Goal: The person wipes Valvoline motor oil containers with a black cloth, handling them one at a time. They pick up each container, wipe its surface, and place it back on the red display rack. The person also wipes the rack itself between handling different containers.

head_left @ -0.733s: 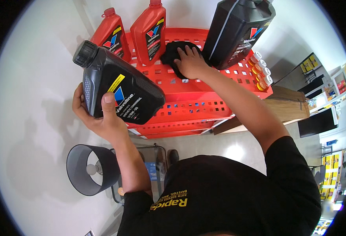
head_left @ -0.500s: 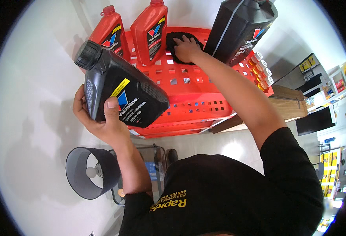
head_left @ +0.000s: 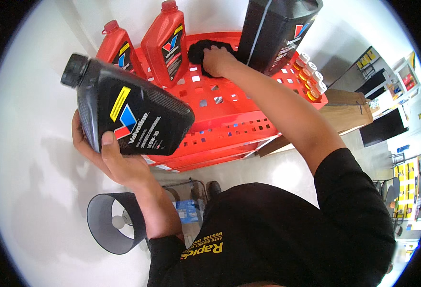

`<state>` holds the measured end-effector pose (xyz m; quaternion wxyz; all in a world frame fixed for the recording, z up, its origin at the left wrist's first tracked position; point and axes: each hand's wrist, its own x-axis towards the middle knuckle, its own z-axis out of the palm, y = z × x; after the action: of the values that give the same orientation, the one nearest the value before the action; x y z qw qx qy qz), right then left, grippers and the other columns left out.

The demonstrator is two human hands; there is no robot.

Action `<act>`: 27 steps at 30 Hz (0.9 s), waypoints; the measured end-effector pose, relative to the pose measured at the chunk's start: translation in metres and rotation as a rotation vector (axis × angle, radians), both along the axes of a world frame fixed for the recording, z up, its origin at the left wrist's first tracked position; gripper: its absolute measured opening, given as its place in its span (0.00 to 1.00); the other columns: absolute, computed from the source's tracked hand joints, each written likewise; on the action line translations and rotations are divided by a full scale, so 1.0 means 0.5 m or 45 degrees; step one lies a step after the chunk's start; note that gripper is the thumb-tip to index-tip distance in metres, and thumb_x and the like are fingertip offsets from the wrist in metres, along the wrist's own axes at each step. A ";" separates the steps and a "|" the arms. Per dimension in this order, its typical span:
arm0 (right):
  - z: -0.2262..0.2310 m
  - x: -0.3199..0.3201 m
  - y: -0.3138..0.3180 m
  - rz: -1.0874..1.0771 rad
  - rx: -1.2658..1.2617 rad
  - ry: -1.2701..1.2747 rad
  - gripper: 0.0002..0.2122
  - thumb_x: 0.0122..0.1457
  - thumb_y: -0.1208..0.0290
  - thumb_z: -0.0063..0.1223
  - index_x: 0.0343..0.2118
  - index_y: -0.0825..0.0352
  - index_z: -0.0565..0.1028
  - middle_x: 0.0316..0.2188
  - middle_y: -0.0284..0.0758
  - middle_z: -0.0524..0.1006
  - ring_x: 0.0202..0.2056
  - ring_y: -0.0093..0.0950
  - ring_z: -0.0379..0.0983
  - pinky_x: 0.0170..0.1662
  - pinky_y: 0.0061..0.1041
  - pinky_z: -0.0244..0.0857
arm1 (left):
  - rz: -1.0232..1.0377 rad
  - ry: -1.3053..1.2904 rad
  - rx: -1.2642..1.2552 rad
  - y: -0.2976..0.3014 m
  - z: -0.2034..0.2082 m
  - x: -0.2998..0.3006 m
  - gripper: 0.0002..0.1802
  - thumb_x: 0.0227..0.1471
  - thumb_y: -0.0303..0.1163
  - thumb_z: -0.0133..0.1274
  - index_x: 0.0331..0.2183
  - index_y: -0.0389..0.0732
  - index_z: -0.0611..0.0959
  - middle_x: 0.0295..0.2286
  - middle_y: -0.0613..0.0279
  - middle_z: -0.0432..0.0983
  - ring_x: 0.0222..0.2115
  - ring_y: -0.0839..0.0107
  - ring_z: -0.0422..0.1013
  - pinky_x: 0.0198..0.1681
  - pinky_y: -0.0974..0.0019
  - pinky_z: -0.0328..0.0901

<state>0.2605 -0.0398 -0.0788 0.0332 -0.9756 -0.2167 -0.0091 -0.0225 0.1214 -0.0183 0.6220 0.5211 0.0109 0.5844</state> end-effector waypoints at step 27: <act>0.094 -0.393 -0.424 0.329 0.994 -0.204 0.13 0.56 0.77 0.61 0.45 0.71 0.79 0.48 0.46 0.79 0.51 0.46 0.76 0.57 0.40 0.70 | 0.158 0.769 0.968 -0.214 0.054 0.335 0.37 0.52 0.37 0.69 0.57 0.41 0.67 0.54 0.39 0.60 0.50 0.36 0.72 0.54 0.44 0.69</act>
<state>0.0639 -0.2521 -0.0318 0.3844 -0.8508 -0.3194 -0.1623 0.1448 0.0142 0.0088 0.3208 0.8559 0.0076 0.4057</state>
